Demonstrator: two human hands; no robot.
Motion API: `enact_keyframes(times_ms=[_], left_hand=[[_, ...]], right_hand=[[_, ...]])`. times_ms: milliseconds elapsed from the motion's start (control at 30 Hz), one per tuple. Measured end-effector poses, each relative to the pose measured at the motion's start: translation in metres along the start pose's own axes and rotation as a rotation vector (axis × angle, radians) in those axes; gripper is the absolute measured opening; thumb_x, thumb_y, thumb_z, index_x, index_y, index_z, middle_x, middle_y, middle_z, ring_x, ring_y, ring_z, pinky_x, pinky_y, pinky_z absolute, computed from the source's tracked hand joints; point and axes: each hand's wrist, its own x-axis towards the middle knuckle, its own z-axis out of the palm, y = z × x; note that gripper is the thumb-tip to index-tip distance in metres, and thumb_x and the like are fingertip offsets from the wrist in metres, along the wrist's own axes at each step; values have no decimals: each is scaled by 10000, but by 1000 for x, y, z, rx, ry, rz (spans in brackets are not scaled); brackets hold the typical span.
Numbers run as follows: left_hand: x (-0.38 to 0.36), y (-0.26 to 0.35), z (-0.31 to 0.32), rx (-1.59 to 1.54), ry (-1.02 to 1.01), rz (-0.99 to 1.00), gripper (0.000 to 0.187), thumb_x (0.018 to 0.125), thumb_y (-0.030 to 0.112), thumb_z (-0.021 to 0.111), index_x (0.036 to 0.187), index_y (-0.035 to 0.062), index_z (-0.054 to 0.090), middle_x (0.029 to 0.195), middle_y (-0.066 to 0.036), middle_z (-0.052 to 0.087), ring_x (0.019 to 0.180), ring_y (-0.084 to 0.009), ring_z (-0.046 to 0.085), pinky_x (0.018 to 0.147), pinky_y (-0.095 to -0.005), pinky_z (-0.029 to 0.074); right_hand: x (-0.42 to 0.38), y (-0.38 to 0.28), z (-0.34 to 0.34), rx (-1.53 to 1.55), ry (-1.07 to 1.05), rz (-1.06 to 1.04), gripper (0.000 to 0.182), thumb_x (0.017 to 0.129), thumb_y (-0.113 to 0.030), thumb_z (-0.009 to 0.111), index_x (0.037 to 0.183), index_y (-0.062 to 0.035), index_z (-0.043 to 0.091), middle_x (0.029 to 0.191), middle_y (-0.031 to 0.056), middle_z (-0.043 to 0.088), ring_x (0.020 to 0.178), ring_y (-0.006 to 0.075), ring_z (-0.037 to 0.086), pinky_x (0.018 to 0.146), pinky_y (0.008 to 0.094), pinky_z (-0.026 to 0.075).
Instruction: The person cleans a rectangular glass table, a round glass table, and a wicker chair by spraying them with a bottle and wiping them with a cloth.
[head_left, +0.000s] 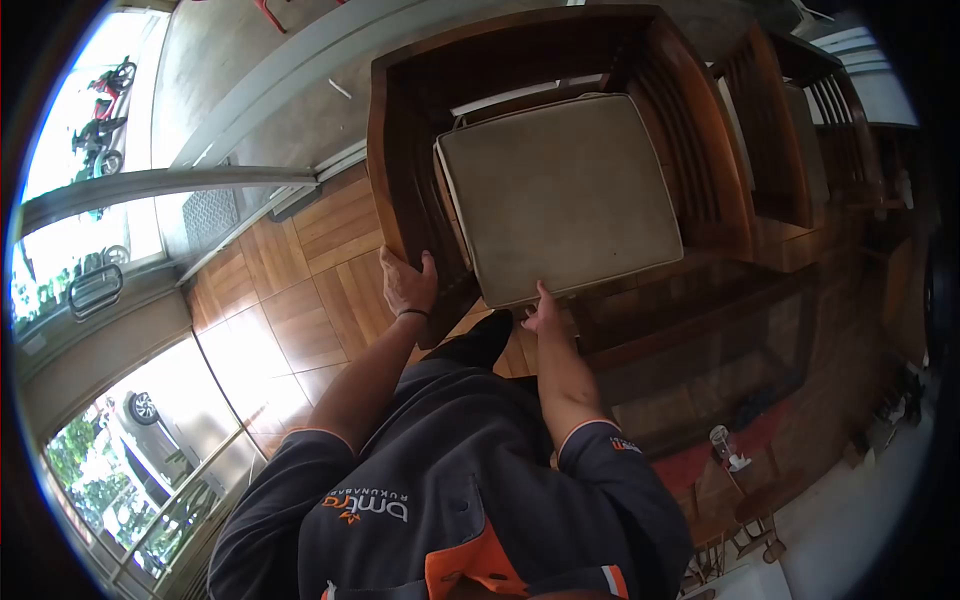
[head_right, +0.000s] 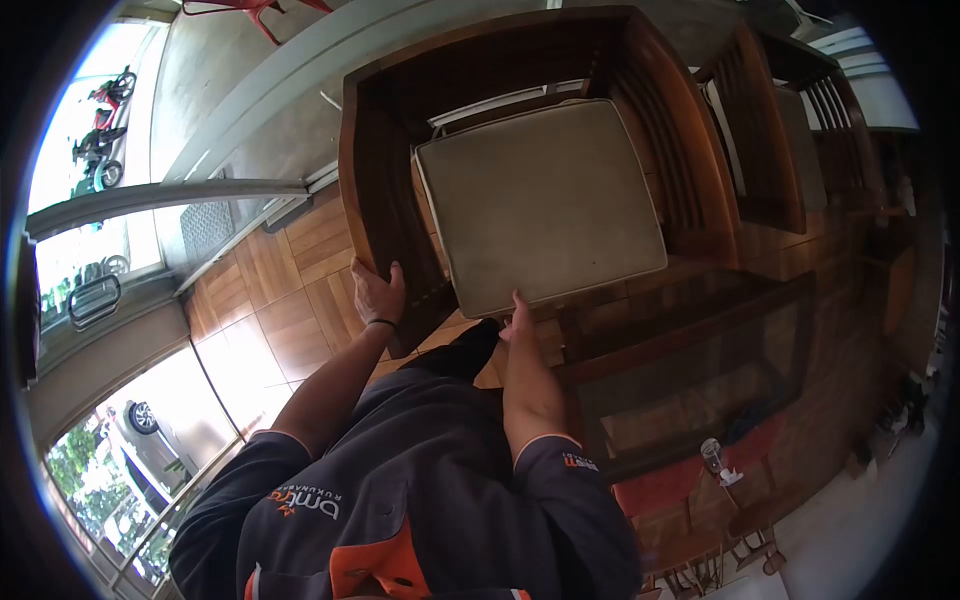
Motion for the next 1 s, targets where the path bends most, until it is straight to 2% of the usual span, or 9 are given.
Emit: enact_keyframes(times_ms=[267,433,500,567,667,733,833,933,1000], left_hand=[[-3,-1,-1,9,22,14,806,867,379,664,1443,-59,308,1354,-296,509,1209,-455,550,1009,-496,444],[0,-1,-6,46,32,6,810,867,375,663,1449,-58,301,1358,-290,513,1204,-449,557,1011,-496,443],[-1,2,-8,55,20,2,809,867,375,662,1448,-57,302,1361,-289,513,1206,-448,557,1011,-496,443],[-1,3,-11,36,2,-15,809,865,379,663,1446,-56,305,1365,-289,510,1208,-448,556,1011,-496,444],[1,-12,3,51,104,69,812,860,387,667,1441,-55,311,1367,-285,510,1210,-446,556,1009,-497,446],[-4,-7,-9,33,44,36,825,857,392,670,1444,-57,304,1373,-289,505,1211,-447,557,1006,-499,448],[0,-9,-3,26,67,62,837,850,392,675,1449,-52,295,1367,-298,508,1199,-453,564,999,-506,450],[0,-17,-1,21,70,93,843,840,389,681,1453,-42,292,1351,-307,518,1184,-464,570,992,-513,451],[2,-10,0,19,57,99,844,834,385,685,1453,-36,294,1340,-307,527,1179,-468,571,989,-516,451]], right_hand=[[15,-36,42,116,-185,-53,1159,708,-598,800,1596,-183,181,1666,117,103,1531,319,21,1155,624,-63],[-60,-70,72,-36,99,-151,1155,744,-679,711,1603,-158,141,1673,110,101,1535,313,58,1192,547,-28],[-66,-75,65,30,46,-191,1139,775,-701,662,1606,-147,114,1676,108,95,1535,318,67,1202,525,-16],[-38,-81,45,203,-191,-237,1106,822,-710,599,1609,-135,77,1678,107,84,1535,329,71,1207,512,-6],[17,-79,1,91,46,-322,1044,870,-688,547,1613,-167,31,1681,97,61,1539,318,38,1203,529,-16],[89,-46,-36,215,270,-312,941,886,-618,588,1586,-104,226,1649,112,208,1511,316,173,1198,555,106],[29,-46,-27,215,163,-193,1085,814,-700,600,1613,-203,60,1688,51,4,1537,272,61,1197,534,1],[22,-73,5,312,-108,-273,1149,778,-735,618,1613,-200,38,1689,39,-22,1537,253,65,1199,526,18],[37,-84,9,274,-58,-263,1161,780,-737,620,1612,-200,13,1689,36,-18,1540,248,58,1200,515,28]])
